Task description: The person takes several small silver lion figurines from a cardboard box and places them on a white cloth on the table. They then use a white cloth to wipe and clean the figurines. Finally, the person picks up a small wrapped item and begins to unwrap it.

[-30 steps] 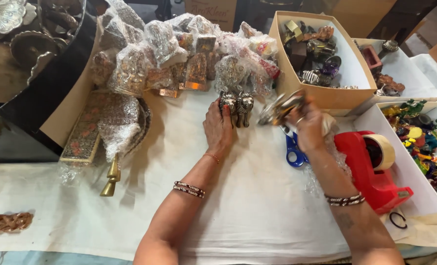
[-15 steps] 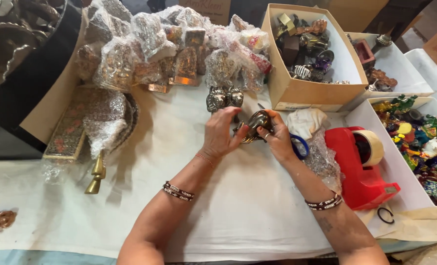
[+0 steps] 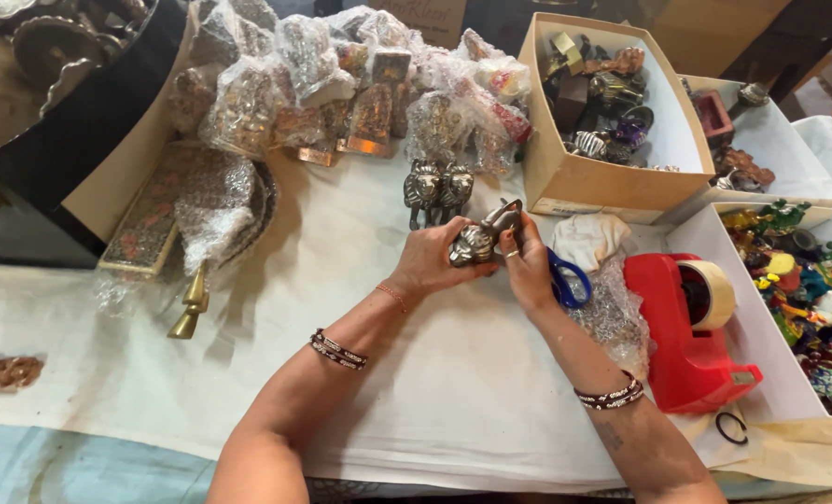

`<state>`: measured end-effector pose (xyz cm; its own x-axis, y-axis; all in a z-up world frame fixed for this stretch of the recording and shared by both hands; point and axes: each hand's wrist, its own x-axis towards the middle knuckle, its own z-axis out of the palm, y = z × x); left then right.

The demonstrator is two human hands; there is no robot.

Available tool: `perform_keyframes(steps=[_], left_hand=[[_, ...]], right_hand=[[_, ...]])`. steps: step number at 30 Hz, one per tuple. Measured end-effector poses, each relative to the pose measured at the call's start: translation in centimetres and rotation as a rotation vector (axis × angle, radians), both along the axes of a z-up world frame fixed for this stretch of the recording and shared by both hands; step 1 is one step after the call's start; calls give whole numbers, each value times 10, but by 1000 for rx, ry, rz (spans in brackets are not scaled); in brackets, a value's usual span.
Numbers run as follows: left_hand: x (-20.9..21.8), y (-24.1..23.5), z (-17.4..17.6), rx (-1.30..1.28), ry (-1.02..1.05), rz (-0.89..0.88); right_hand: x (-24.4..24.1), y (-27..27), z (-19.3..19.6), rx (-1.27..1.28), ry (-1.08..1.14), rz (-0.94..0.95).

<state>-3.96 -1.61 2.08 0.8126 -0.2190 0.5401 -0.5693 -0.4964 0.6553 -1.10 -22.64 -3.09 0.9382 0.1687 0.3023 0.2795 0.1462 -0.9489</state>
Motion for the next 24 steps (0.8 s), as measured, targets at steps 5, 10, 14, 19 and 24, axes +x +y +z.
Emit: perform_keyframes(steps=[5,10,14,19,24], left_hand=[[-7,1,2,-187,-191,110],[10,14,-1,-482,-348,124],[33,40,-14,-631,-325,172],[42,70,-11,-605,-294,428],[55,82,-20,-516,-166,557]], right_hand=[[-12,9,20,-156,-47,14],[-8,8,15,-232,-2,23],[-13,10,19,-326,-15,23],[-13,11,17,-376,-10,19],[-12,12,13,-385,-29,23]])
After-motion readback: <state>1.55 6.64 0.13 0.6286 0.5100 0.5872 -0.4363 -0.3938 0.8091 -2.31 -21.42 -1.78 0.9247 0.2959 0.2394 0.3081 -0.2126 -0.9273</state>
